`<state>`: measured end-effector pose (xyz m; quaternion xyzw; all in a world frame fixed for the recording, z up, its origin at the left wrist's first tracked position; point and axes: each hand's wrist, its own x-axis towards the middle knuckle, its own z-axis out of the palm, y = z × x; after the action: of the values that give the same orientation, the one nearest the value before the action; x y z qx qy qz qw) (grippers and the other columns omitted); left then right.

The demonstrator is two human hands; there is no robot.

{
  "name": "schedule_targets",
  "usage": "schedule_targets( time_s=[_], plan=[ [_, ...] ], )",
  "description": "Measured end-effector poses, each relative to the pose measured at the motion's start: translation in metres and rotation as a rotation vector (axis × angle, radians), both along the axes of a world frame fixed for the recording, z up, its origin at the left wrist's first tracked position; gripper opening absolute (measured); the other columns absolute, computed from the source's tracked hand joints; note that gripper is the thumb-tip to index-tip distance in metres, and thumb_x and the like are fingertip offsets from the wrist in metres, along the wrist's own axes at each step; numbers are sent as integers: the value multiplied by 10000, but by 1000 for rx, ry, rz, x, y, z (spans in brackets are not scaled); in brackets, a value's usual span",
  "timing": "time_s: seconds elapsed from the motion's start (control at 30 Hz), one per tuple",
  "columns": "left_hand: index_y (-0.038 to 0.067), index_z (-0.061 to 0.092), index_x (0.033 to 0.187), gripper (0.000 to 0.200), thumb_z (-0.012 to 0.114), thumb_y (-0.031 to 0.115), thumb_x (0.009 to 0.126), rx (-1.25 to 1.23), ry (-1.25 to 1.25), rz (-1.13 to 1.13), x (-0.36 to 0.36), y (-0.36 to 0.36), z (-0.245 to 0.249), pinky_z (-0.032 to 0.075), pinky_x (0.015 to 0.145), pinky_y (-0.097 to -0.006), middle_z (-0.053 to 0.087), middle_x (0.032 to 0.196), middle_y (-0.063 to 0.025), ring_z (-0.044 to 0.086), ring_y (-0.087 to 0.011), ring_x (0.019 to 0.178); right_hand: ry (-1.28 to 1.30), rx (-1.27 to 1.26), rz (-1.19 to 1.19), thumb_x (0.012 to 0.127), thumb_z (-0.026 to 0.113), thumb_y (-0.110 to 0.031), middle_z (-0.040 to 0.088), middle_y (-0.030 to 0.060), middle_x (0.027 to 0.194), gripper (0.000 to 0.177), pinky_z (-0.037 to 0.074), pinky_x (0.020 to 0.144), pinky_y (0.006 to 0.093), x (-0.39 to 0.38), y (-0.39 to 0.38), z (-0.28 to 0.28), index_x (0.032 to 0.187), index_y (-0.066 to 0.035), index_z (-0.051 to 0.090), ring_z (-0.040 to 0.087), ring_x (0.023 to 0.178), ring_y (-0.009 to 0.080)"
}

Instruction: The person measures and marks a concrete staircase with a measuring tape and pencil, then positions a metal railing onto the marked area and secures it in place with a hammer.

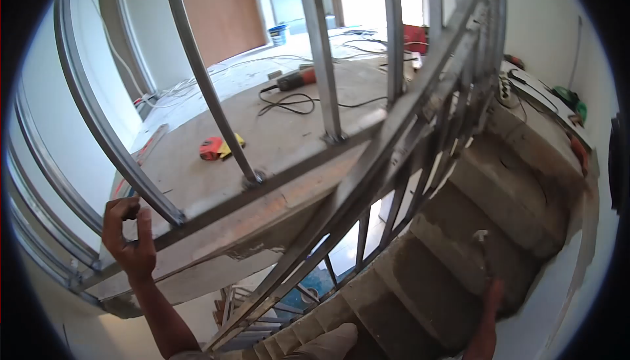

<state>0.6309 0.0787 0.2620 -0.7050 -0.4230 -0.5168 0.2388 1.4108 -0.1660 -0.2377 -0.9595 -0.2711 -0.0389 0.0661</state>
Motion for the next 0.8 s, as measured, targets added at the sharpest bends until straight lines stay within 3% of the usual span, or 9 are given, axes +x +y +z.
schedule_targets(
  time_s=[0.1, 0.2, 0.27, 0.4, 0.47, 0.67, 0.73, 0.77, 0.8],
  plan=[
    [13, 574, 843, 134, 695, 32, 897, 3, 33, 19, 6, 9, 32, 430, 640, -318, 584, 766, -92, 541, -197, 679, -213, 16, -75, 934, 688, -337, 649, 259, 1232, 487, 505, 963, 518, -31, 39, 131, 1302, -23, 628, 640, 1137, 423],
    [13, 542, 809, 175, 672, 33, 924, 15, -119, -36, 1, 22, 37, 407, 631, -315, 575, 780, -81, 529, -170, 704, 89, 283, 27, 920, 711, -368, 640, 286, 1258, 560, 488, 1011, 506, -17, 59, 76, 1321, 11, 615, 625, 1184, 430],
    [23, 563, 928, 91, 636, 55, 973, 104, -304, -108, 7, 35, 36, 395, 639, -274, 554, 835, -50, 491, -126, 738, 408, 296, 99, 930, 709, -391, 619, 315, 1304, 620, 466, 1055, 499, -70, 62, 74, 1345, 54, 592, 598, 1240, 433],
    [-17, 480, 1356, 484, 684, 61, 924, -16, -918, -418, 72, 64, 41, 534, 721, -292, 614, 973, -95, 617, -150, 865, 912, 66, 129, 933, 708, -447, 595, 284, 1384, 664, 443, 1110, 475, -178, 29, 39, 1360, 51, 598, 573, 1302, 394],
    [1, 562, 1266, 390, 734, 63, 921, -194, -938, -265, 69, 61, 36, 498, 576, -244, 608, 883, -9, 589, -87, 702, 909, -83, 128, 923, 718, -427, 590, 271, 1402, 656, 447, 1113, 475, -218, 9, 20, 1360, 48, 602, 569, 1320, 366],
    [57, 613, 1037, 195, 767, 63, 918, -244, -1000, -185, 66, 53, 32, 443, 659, -206, 535, 840, 50, 510, -35, 740, 888, -78, 172, 897, 740, -379, 623, 292, 1339, 652, 461, 1099, 467, -237, -29, -31, 1339, 81, 605, 603, 1276, 374],
    [65, 626, 1025, 147, 735, 129, 950, -277, -1005, -126, 61, 54, 26, 363, 560, -194, 533, 833, 60, 450, -11, 663, 791, 68, 110, 889, 747, -363, 634, 299, 1318, 650, 465, 1095, 464, -203, 8, -62, 1332, 92, 606, 614, 1262, 377],
    [61, 631, 1058, 169, 731, 145, 952, -193, -1035, -157, 57, 62, 18, 316, 528, -194, 534, 822, 61, 424, -4, 630, 858, 147, 19, 958, 685, -343, 691, 238, 1198, 479, 526, 950, 449, -188, 36, -32, 1219, 59, 679, 677, 1083, 300],
    [52, 626, 1108, 208, 725, 159, 959, -225, -1011, -149, 53, 65, 17, 320, 524, -199, 514, 796, 61, 406, -12, 603, 909, 315, 34, 962, 684, -338, 715, 215, 1082, 460, 539, 863, 437, -190, 86, 76, 1158, 79, 685, 692, 980, 279]
  ],
)
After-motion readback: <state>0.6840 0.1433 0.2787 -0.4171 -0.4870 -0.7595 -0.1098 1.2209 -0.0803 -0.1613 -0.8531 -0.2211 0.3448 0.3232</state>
